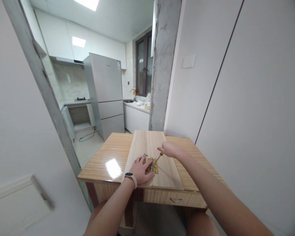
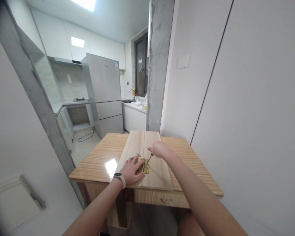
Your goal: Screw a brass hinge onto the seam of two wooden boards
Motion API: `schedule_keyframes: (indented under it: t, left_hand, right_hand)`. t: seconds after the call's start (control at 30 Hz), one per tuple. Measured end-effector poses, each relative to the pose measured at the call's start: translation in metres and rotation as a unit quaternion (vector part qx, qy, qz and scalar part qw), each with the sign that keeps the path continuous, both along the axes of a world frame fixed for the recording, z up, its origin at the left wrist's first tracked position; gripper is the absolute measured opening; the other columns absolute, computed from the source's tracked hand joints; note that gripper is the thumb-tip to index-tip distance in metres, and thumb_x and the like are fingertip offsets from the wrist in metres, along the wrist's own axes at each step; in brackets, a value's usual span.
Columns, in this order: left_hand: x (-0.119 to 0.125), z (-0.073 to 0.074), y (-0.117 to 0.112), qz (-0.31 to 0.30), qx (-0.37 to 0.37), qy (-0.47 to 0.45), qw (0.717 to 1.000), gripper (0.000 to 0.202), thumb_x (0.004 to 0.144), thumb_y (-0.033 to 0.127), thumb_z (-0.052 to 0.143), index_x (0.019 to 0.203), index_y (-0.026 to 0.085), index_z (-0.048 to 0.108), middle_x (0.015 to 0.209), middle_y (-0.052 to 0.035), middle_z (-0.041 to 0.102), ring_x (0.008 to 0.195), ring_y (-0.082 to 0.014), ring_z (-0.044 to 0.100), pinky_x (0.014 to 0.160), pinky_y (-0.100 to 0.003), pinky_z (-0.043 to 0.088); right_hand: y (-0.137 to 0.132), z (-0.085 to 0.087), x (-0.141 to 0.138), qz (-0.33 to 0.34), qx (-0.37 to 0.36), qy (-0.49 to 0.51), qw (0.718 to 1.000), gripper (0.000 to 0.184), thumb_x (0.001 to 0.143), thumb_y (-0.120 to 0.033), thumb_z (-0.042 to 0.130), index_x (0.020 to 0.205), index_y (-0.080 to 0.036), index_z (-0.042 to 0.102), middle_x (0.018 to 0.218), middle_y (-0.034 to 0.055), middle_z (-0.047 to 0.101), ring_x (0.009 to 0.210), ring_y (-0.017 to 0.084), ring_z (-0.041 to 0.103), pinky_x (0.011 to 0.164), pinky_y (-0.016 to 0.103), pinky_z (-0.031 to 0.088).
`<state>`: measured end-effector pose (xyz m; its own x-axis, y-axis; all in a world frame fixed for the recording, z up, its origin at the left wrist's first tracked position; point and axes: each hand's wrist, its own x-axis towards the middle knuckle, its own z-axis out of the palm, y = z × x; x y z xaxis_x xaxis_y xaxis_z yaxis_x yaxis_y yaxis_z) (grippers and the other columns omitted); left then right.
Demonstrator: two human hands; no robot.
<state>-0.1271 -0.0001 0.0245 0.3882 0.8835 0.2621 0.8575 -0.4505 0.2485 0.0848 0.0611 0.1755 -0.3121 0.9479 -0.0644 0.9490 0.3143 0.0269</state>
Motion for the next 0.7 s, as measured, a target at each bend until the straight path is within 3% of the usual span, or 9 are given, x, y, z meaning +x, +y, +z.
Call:
schedule_keyframes:
  t: [0.37,0.53,0.7]
  left_hand:
    - [-0.0008,-0.0005,0.001,-0.001,-0.006,-0.004,1.0,0.074,0.086,0.075,0.048,0.15,0.038,0.043,0.152,-0.0102,0.04,0.139,-0.0391,0.032,0.112,-0.057,0.029]
    - [-0.0014,-0.0011,0.0011,-0.003,-0.01,-0.007,1.0,0.074,0.086,0.074,0.049,0.151,0.039,0.042,0.153,-0.0101,0.04,0.141,-0.0387,0.031,0.113,-0.057,0.027]
    - [-0.0017,-0.0018,0.0013,-0.001,-0.009,-0.005,1.0,0.074,0.086,0.074,0.049,0.151,0.039,0.042,0.153,-0.0111,0.039,0.141,-0.0388,0.031,0.113,-0.057,0.027]
  right_hand:
    - [0.0067,-0.0096,0.0026,0.042,0.023,0.028,0.998,0.03,0.093,-0.042,0.057,0.096,-0.018,0.074,0.101,0.0132,0.076,0.094,0.023,0.07,0.07,0.027,0.042]
    - [0.0061,-0.0076,0.0037,0.057,0.011,0.044,0.997,0.02,0.09,-0.04,0.065,0.096,-0.022,0.072,0.102,0.0079,0.076,0.093,0.021,0.069,0.068,0.025,0.04]
    - [0.002,-0.0023,0.0034,0.078,-0.031,0.049,0.995,0.013,0.083,-0.024,0.073,0.096,-0.023,0.071,0.102,0.0035,0.076,0.091,0.018,0.069,0.063,0.023,0.039]
